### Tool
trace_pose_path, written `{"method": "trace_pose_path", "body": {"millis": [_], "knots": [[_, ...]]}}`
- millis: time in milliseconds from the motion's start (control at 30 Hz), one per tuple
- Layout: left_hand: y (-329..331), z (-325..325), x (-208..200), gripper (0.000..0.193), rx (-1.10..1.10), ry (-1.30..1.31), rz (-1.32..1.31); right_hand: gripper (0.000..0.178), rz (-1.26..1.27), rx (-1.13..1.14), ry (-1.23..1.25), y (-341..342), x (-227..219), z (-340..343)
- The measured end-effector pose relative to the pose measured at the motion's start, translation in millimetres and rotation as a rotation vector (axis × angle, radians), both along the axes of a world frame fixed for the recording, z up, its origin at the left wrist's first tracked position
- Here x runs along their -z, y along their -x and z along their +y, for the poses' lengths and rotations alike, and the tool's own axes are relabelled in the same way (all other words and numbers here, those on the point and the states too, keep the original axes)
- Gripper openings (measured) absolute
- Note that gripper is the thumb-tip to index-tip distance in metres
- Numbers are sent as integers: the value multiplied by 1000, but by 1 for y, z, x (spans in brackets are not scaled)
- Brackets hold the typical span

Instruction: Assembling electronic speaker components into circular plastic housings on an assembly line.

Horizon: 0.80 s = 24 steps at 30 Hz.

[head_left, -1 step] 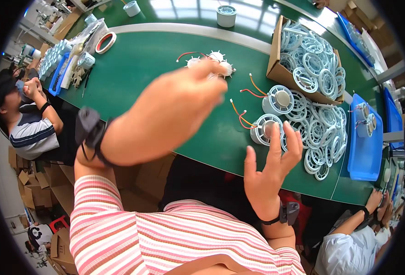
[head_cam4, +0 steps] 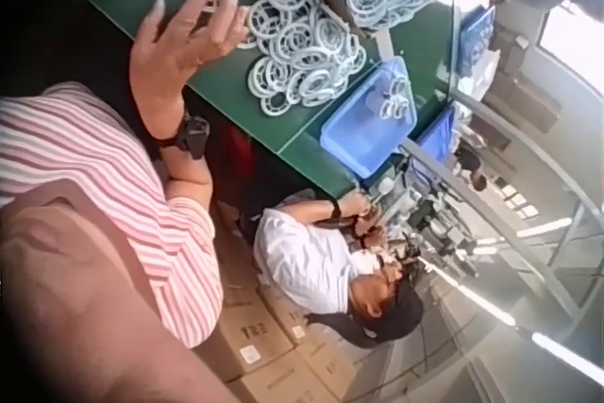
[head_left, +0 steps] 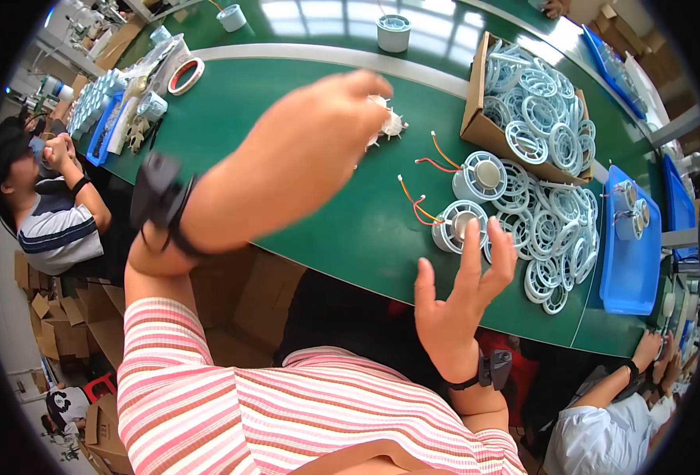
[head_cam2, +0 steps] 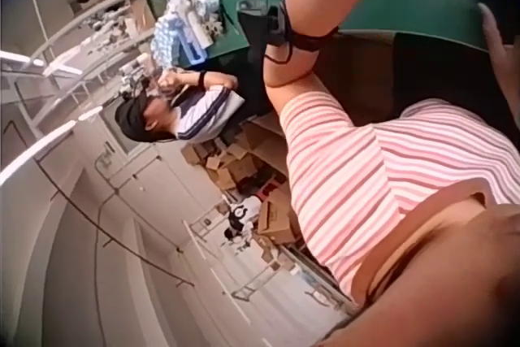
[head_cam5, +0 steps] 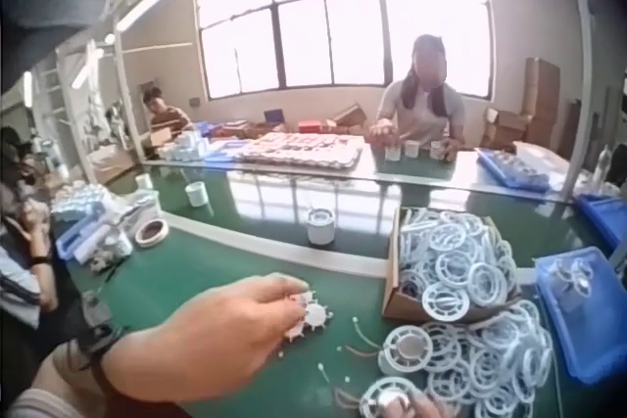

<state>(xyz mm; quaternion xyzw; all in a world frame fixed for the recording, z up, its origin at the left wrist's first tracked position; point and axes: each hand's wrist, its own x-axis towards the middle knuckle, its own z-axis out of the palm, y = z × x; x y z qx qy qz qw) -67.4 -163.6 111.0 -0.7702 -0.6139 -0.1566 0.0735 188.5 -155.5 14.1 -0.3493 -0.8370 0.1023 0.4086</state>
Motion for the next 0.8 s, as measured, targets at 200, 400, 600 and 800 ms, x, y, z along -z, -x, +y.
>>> {"method": "trace_pose_path", "body": {"millis": [200, 400, 600, 800], "knots": [[108, 169, 55, 50, -62, -284, 93, 65, 59, -15, -154, 0, 21, -7], [97, 193, 49, 61, -312, -4, 193, 56, 75, -53, -162, -3, 23, -4], [23, 62, -4, 57, -222, -168, 45, 42, 261, -270, -113, -23, 29, -8], [-40, -60, 18, 63, -214, 241, -225, 40, 316, -533, 182, -23, 11, -7]]}}
